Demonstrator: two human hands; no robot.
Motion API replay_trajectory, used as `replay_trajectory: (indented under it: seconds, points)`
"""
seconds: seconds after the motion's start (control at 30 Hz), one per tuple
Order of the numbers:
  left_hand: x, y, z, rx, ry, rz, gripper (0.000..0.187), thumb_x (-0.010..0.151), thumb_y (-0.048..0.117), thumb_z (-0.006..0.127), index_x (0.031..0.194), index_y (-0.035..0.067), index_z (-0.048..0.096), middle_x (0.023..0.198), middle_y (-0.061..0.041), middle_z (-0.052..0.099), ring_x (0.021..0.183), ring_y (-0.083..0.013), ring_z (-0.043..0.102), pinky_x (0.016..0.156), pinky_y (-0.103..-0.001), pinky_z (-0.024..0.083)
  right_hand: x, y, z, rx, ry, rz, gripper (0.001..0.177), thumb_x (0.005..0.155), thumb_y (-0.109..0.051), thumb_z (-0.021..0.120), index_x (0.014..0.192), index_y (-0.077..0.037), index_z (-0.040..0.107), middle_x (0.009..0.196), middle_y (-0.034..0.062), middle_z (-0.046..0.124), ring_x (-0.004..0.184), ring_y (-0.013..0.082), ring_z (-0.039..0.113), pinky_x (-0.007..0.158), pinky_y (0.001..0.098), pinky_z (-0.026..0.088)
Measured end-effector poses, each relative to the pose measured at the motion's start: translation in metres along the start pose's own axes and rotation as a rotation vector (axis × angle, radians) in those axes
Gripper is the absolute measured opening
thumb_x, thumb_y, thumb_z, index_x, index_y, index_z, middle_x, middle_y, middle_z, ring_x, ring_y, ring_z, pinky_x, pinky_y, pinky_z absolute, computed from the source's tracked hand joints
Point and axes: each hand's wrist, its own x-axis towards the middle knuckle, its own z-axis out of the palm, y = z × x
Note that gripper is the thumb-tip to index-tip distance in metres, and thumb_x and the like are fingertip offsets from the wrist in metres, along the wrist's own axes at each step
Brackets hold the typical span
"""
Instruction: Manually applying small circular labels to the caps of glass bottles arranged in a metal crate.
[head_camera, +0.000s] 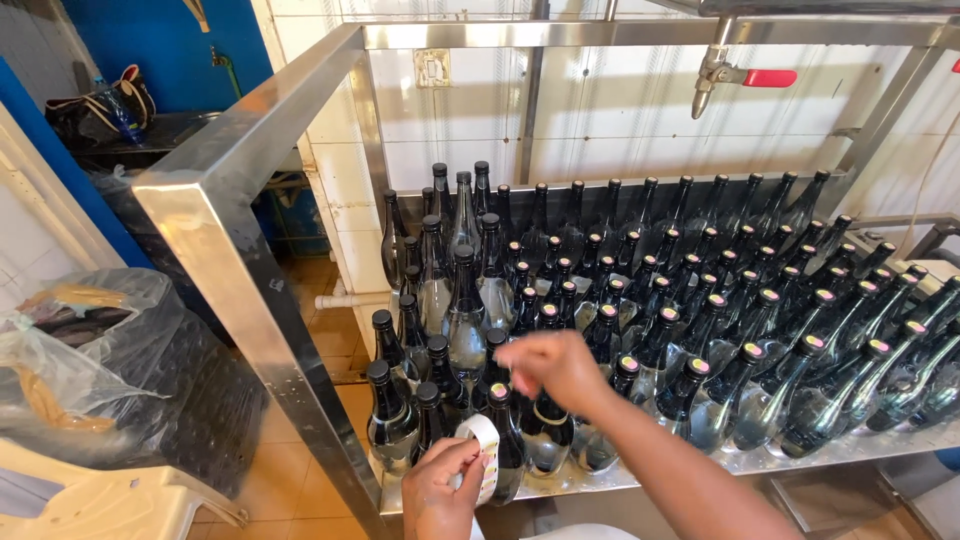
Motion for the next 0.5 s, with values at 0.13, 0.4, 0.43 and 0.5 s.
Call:
replay_trajectory:
  seconds: [0.13, 0.4, 0.43, 0.5]
  points:
    - [0.000, 0.017, -0.007, -0.212, 0.009, -0.316, 0.008, 0.091, 0.007, 0.092, 0.091, 0.000, 0.095, 0.078, -0.002, 0.073, 0.070, -0.0104, 0.064, 0.065, -0.026, 0.051, 0.065, 0.054, 0.010, -0.127, 0.110, -0.144, 0.026, 0.096, -0.021, 0.084, 0.120, -0.016, 0.089, 0.110, 0.0074, 0.091, 0.088, 0.0149, 0.089, 0.093, 0.0312, 0.077]
    - [0.011, 0.030, -0.028, -0.633, 0.060, -0.741, 0.033, 0.101, 0.003, 0.075, 0.128, -0.012, 0.084, 0.118, -0.033, 0.090, 0.103, -0.0388, 0.084, 0.093, -0.052, 0.070, 0.084, 0.089, 0.026, -0.619, -0.013, -0.431, 0.052, 0.095, -0.002, 0.080, 0.146, -0.006, 0.071, 0.146, 0.0140, 0.071, 0.134, 0.0295, 0.071, 0.113, 0.0471, 0.061]
    - [0.010, 0.036, -0.032, -0.631, 0.057, -0.745, 0.033, 0.101, 0.003, 0.075, 0.128, -0.012, 0.084, 0.118, -0.033, 0.090, 0.103, -0.0388, 0.084, 0.093, -0.052, 0.070, 0.085, 0.094, 0.027, -0.618, -0.013, -0.426, 0.052, 0.095, -0.002, 0.080, 0.146, -0.006, 0.071, 0.146, 0.0140, 0.071, 0.134, 0.0295, 0.071, 0.113, 0.0471, 0.061]
    - [0.012, 0.049, -0.041, -0.554, 0.013, -0.813, 0.035, 0.104, 0.017, 0.074, 0.130, -0.004, 0.084, 0.125, -0.022, 0.093, 0.111, -0.0334, 0.087, 0.096, -0.046, 0.057, 0.091, 0.103, 0.028, -0.724, -0.005, -0.458, 0.053, 0.095, 0.004, 0.072, 0.147, -0.009, 0.072, 0.148, 0.0095, 0.070, 0.138, 0.0254, 0.068, 0.117, 0.0427, 0.057]
